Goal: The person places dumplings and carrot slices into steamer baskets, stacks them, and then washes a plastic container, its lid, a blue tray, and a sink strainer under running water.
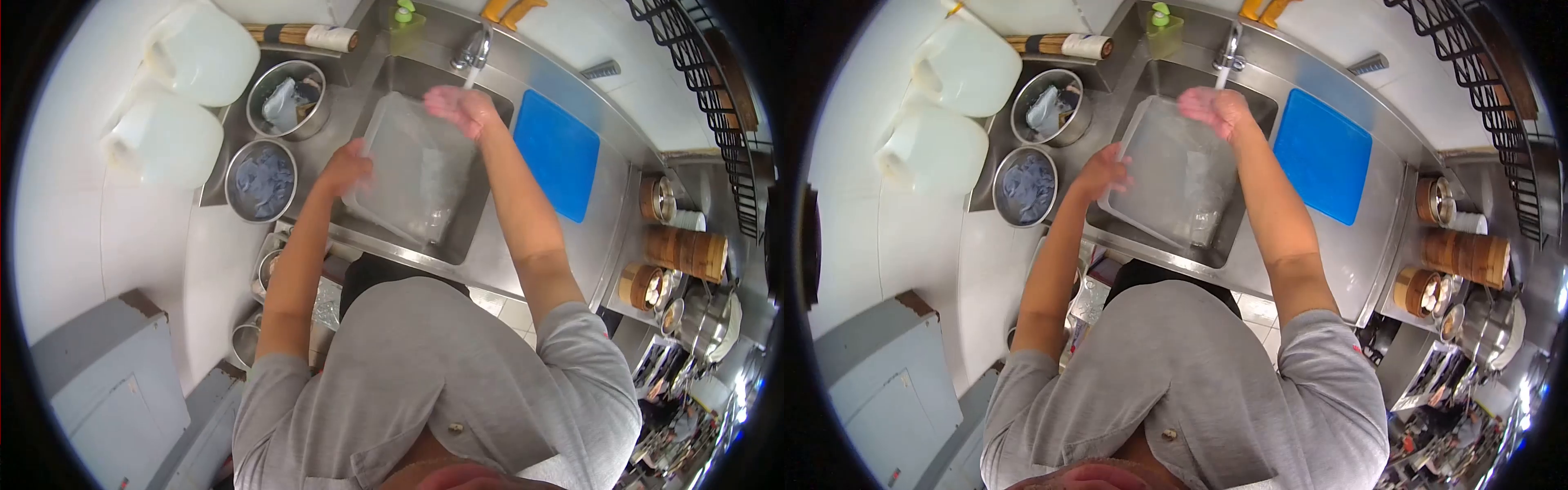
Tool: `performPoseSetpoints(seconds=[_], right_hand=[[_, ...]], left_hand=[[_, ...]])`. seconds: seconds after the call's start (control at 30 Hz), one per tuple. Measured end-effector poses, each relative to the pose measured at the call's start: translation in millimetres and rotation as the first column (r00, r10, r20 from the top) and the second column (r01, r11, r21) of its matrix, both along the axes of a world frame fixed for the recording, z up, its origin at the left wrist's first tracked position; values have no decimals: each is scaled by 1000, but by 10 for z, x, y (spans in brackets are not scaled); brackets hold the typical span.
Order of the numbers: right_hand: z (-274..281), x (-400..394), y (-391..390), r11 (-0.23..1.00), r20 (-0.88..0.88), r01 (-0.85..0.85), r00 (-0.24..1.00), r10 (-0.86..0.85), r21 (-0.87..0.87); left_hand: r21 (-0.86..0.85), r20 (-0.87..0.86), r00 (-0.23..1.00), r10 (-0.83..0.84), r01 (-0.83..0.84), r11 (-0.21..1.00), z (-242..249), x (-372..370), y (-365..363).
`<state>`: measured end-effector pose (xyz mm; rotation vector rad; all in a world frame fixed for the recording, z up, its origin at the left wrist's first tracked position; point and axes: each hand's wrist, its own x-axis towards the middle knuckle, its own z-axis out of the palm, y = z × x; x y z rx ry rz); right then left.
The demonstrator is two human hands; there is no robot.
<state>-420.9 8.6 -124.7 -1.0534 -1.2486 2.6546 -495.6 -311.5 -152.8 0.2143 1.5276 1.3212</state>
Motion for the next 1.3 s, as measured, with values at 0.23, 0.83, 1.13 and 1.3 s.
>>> performPoseSetpoints(seconds=[0.23,0.83,1.13,1.3], right_hand=[[329,61,-88,995,-69,-28,997,34,99],[91,117,154,162,335,-372,918,212,914],[-324,19,-22,315,530,-519,846,58,794],[-301,62,139,226,469,-539,831,299,811]], left_hand=[[-20,43,967,-252,253,967,-49,-503,546],[287,442,849,-290,172,942,-261,-581,-205],[111,275,944,-183,158,981,468,-405,-6],[167,237,953,-190,152,974,279,-506,-183]])
